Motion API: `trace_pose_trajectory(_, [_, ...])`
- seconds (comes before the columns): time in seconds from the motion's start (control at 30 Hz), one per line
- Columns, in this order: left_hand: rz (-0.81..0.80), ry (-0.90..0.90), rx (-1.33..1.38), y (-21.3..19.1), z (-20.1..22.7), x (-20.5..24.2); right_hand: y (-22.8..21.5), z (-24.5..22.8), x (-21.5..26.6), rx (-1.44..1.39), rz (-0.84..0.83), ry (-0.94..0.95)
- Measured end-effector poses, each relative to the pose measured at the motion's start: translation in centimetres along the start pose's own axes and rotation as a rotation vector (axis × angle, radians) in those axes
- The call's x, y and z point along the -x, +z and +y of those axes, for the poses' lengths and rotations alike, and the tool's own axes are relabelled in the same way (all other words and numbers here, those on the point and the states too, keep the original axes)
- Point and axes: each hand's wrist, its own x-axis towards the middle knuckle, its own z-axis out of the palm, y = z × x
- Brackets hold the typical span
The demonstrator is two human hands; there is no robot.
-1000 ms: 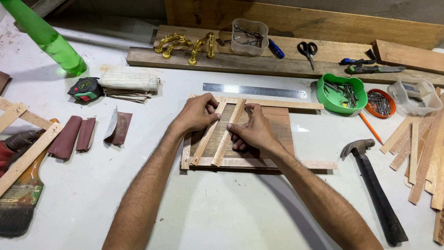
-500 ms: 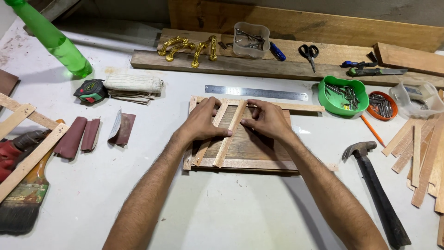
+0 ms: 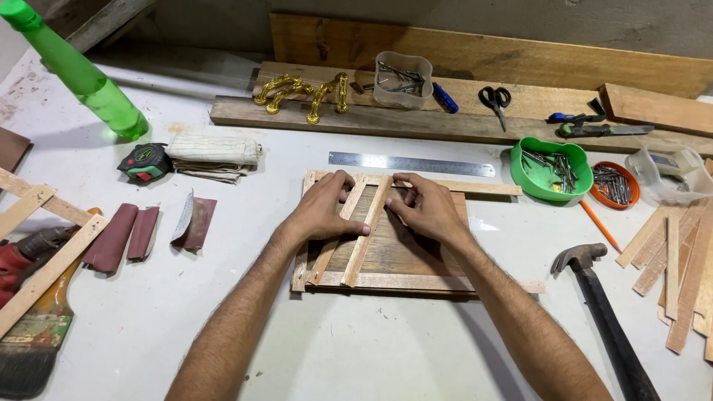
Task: The person assembles a small wooden frame on a workbench. They position thin wood strips across a plywood panel, pick nails from containers, hammer the nails to fasten the strips, sand a strip with sandpaper, and press strips into place while continuing to nail.
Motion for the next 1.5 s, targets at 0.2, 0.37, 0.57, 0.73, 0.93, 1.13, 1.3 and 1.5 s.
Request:
trace_pose_trajectory(0.2, [0.011,-0.016,-0.004,0.0,0.3,0.2,0.4,1.0,0.0,-0.072,0.032,-0.017])
trace_pose_trajectory(0.37, [0.01,-0.001,-0.01,0.1,0.2,0.0,0.2,0.9,0.0,-0.051,0.047,-0.038])
trace_pose_trajectory(0.57, [-0.006,-0.006,-0.013,0.0,0.3,0.0,0.3,1.0,-0.2,-0.066,0.026,-0.024])
trace_pose_trajectory(0.73, [-0.029,-0.024,-0.018,-0.3,0.7,-0.1,0.1,0.9,-0.5,-0.057,0.019,-0.026])
trace_pose_trajectory(0.93, [-0.069,-0.044,-0.012,-0.9,1.2,-0.3,0.1,0.8,-0.6,-0.06,0.009,-0.012])
trace_pose_trajectory(1.13, [-0.073,-0.047,-0.038,-0.5,0.5,-0.8,0.2,1.0,-0.2,-0.118,0.036,-0.051])
trace_pose_trajectory(1.3, [-0.062,-0.108,0.072,-1.1,0.2,-1.0,-2.2,-1.2,1.3,-0.385,-0.042,0.135])
trace_pose_trajectory(1.5, [0.133,-0.181,0.478,-3.0,-1.6,-2.3,-6.2,0.2,4.1,-0.477,0.015,0.116])
